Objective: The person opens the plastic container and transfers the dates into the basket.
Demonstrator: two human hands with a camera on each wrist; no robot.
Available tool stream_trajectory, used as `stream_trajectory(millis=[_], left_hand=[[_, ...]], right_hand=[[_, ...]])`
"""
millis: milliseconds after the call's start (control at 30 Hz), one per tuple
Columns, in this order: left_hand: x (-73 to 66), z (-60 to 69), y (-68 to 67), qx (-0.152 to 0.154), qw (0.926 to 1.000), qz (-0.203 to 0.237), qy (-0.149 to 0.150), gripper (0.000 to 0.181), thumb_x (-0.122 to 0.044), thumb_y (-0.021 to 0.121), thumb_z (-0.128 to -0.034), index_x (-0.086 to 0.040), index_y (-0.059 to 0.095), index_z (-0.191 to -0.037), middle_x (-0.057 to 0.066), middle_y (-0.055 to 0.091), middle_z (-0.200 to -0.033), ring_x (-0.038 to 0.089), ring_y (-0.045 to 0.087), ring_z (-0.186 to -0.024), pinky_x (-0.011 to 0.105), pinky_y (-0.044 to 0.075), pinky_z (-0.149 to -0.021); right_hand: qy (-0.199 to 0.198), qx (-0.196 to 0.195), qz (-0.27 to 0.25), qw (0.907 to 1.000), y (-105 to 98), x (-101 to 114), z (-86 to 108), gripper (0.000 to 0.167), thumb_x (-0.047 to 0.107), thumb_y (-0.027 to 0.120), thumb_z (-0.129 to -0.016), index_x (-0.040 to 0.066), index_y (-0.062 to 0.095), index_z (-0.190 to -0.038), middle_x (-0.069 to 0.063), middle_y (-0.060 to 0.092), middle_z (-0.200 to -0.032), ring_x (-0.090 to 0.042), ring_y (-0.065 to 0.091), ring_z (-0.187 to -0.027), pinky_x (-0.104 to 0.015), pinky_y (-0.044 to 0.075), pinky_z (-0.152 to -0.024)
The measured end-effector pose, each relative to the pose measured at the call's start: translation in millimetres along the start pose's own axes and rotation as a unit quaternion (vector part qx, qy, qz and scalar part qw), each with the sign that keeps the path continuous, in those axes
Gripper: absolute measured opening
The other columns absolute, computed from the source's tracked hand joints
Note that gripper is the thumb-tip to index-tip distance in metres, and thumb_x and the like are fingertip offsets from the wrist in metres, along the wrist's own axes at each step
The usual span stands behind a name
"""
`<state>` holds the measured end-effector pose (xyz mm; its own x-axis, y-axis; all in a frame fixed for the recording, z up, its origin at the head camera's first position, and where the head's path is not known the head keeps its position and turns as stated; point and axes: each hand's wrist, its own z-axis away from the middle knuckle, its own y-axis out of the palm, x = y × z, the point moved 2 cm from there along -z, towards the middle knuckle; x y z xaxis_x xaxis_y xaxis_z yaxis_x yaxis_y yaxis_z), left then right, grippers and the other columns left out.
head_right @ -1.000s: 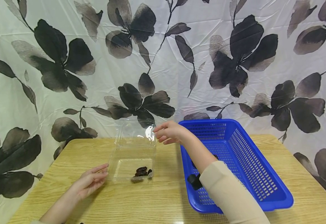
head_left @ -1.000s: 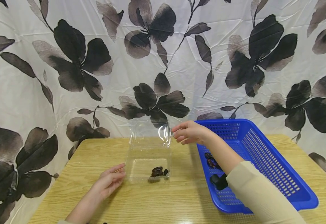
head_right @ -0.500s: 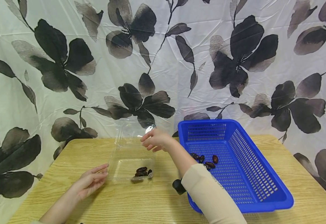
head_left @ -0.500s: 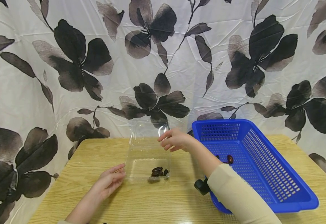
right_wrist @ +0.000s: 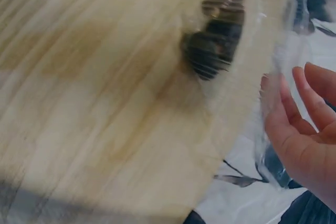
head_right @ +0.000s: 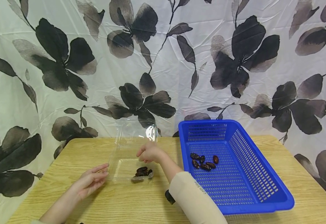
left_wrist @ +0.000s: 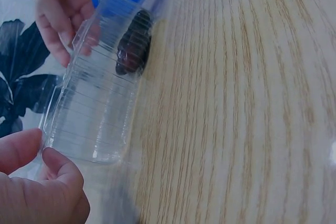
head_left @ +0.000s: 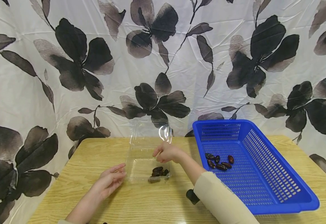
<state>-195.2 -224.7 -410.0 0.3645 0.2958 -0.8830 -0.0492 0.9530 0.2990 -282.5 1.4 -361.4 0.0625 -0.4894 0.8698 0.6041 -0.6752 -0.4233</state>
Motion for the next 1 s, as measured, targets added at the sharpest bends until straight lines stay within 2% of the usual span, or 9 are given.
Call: stream_trajectory(millis=[67, 133, 267, 333, 467, 567, 700, 833, 1000], left_hand=[[-0.2, -0.2, -0.2, 0.002, 1.0, 0.001, 0.0, 0.066, 0.006, 0.056, -0.0891, 0.008, 0.018, -0.144, 0.002, 0.046, -0.1, 0.006, 0.05, -0.084, 0.015, 0.046, -0.072], [-0.4, -0.4, -0.1, 0.002, 1.0, 0.003, 0.0, 0.066, 0.006, 0.055, -0.0893, 0.008, 0.018, -0.144, 0.002, 0.046, -0.1, 0.006, 0.05, -0.084, 0.016, 0.046, -0.072], [-1.1, -0.6, 0.7, 0.002, 1.0, 0.008, -0.001, 0.065, 0.007, 0.054, -0.0897, 0.008, 0.018, -0.144, 0.002, 0.046, -0.099, 0.006, 0.05, -0.084, 0.016, 0.046, -0.072], [-1.5, -0.6, 1.3, 0.001, 0.9999, 0.014, -0.001, 0.065, 0.008, 0.053, -0.0898, 0.008, 0.018, -0.144, 0.001, 0.047, -0.098, 0.006, 0.05, -0.083, 0.016, 0.046, -0.072], [-2.0, -0.9, 2.0, 0.002, 0.9998, 0.018, 0.001, 0.064, 0.008, 0.052, -0.0894, 0.009, 0.018, -0.144, 0.001, 0.048, -0.097, 0.006, 0.05, -0.082, 0.016, 0.046, -0.071], [-1.8, -0.9, 2.1, 0.003, 0.9999, 0.014, 0.002, 0.064, 0.008, 0.052, -0.0897, 0.009, 0.018, -0.144, 0.001, 0.047, -0.098, 0.006, 0.05, -0.082, 0.015, 0.046, -0.071], [-1.5, -0.7, 2.2, 0.002, 0.9999, 0.013, 0.002, 0.065, 0.008, 0.053, -0.0894, 0.009, 0.018, -0.144, 0.002, 0.047, -0.097, 0.006, 0.05, -0.083, 0.016, 0.046, -0.071], [-1.0, -1.1, 2.0, -0.002, 0.9999, 0.012, 0.002, 0.066, 0.008, 0.055, -0.0885, 0.009, 0.018, -0.144, 0.002, 0.047, -0.098, 0.006, 0.05, -0.083, 0.016, 0.046, -0.071], [0.2, -0.8, 1.1, -0.011, 0.9999, 0.002, 0.002, 0.063, 0.008, 0.053, -0.0897, 0.009, 0.02, -0.144, 0.002, 0.047, -0.098, 0.006, 0.05, -0.083, 0.017, 0.046, -0.071]], right_hand=[[-0.022, 0.004, 0.034, 0.9992, 4.4, -0.8, -1.8, 0.032, -0.015, 0.052, -0.076, -0.011, 0.061, -0.106, -0.011, 0.059, -0.085, -0.013, 0.045, -0.064, -0.026, 0.043, -0.06], [-0.043, 0.008, 0.096, 0.9944, 8.4, -0.4, -3.3, 0.034, -0.016, 0.053, -0.075, -0.008, 0.064, -0.105, -0.016, 0.062, -0.092, -0.015, 0.049, -0.069, -0.026, 0.04, -0.058], [-0.073, 0.017, 0.263, 0.9618, 17.3, 0.4, -6.2, 0.029, -0.011, 0.059, -0.077, 0.0, 0.068, -0.103, -0.014, 0.065, -0.098, -0.018, 0.058, -0.082, -0.022, 0.042, -0.058], [-0.064, 0.028, 0.309, 0.9485, 22.4, 0.1, -7.1, 0.031, -0.012, 0.058, -0.078, 0.002, 0.069, -0.103, -0.011, 0.065, -0.101, -0.019, 0.059, -0.085, -0.022, 0.039, -0.055], [-0.034, 0.031, 0.35, 0.9357, 32.5, -1.3, -7.5, 0.036, -0.015, 0.055, -0.079, 0.007, 0.07, -0.103, -0.006, 0.066, -0.104, -0.018, 0.061, -0.094, -0.02, 0.041, -0.059], [-0.044, 0.008, 0.388, 0.9205, 38.4, -4.7, -8.9, 0.031, -0.012, 0.057, -0.081, 0.009, 0.073, -0.098, -0.001, 0.067, -0.103, -0.019, 0.061, -0.101, -0.02, 0.048, -0.074], [-0.063, -0.022, 0.419, 0.9055, 42.6, -10.5, -12.5, 0.024, -0.006, 0.061, -0.08, 0.011, 0.074, -0.092, 0.002, 0.069, -0.097, -0.017, 0.061, -0.097, -0.024, 0.049, -0.08], [-0.067, -0.038, 0.42, 0.9042, 43.8, -12.4, -14.8, 0.021, -0.004, 0.063, -0.079, 0.012, 0.074, -0.087, 0.002, 0.068, -0.093, -0.017, 0.062, -0.093, -0.024, 0.049, -0.079], [-0.072, -0.046, 0.395, 0.9147, 44.8, -14.5, -17.1, 0.017, 0.0, 0.064, -0.081, 0.013, 0.073, -0.088, 0.003, 0.067, -0.09, -0.017, 0.061, -0.09, -0.027, 0.049, -0.079]])
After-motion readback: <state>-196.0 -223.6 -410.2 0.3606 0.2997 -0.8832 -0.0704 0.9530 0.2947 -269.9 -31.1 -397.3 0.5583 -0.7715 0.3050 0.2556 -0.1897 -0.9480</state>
